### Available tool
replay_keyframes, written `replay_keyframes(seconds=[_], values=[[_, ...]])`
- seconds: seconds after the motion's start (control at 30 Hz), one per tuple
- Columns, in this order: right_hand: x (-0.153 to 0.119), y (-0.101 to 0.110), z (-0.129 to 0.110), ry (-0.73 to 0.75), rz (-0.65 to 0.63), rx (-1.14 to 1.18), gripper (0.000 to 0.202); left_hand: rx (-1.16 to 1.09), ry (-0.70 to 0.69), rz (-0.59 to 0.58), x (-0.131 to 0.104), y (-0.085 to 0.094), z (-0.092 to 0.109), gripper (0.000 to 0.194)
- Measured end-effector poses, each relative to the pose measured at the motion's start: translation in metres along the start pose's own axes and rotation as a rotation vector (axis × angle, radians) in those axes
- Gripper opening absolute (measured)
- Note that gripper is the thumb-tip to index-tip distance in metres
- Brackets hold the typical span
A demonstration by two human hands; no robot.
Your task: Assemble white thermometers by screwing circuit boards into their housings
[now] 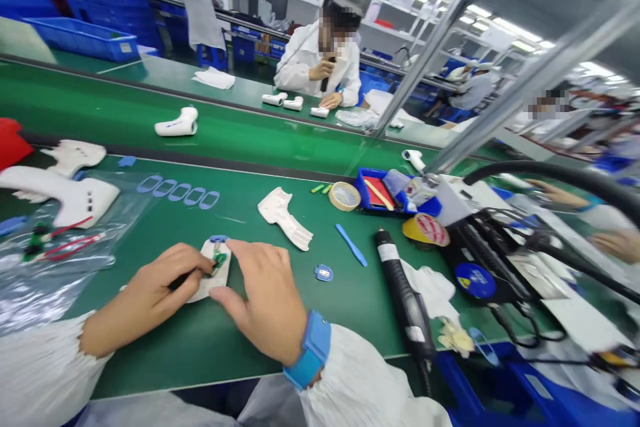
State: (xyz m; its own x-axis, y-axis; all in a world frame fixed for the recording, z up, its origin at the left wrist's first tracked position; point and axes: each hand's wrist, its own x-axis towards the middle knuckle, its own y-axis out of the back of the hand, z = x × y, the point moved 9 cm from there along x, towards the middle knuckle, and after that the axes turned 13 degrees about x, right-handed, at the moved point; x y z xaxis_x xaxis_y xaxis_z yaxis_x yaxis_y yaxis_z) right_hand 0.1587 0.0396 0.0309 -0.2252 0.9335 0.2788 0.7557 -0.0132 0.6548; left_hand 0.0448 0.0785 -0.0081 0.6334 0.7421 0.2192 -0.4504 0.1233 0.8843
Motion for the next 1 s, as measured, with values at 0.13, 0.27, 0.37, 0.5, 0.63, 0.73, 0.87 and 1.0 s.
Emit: replay_keyframes(seconds=[0.13,0.27,0.37,0.5,0.63,0.73,0.87,1.0], values=[[-0.049,0.088,0.021,-0.024,0.177,-0.181,0.022,0.026,0.031,0.017,-0.002,-0.007,-0.014,0.015],[-0.108,0.166,0.069,-0.074,0.209,-0.539,0.019,0.042,0.072,0.063,-0.006,-0.013,-0.027,0.017],[-0.133,0.173,0.096,0.026,-0.060,-0.808,0.042,0.051,0.111,0.070,-0.009,-0.015,-0.033,0.017],[-0.138,0.150,0.107,0.217,-0.328,-0.971,0.063,0.065,0.195,0.090,-0.012,-0.013,-0.038,0.016],[-0.126,0.134,0.105,0.367,-0.388,-0.890,0.042,0.070,0.254,0.135,-0.013,-0.010,-0.040,0.018],[-0.118,0.149,0.104,0.312,-0.266,-0.730,0.037,0.088,0.271,0.186,-0.015,-0.009,-0.039,0.015],[-0.109,0.204,0.082,0.181,0.244,-0.343,0.027,0.098,0.284,0.249,-0.019,-0.012,-0.038,0.013],[-0.100,0.259,0.076,0.205,1.035,0.327,0.033,0.091,0.276,0.258,-0.021,-0.017,-0.034,0.014]])
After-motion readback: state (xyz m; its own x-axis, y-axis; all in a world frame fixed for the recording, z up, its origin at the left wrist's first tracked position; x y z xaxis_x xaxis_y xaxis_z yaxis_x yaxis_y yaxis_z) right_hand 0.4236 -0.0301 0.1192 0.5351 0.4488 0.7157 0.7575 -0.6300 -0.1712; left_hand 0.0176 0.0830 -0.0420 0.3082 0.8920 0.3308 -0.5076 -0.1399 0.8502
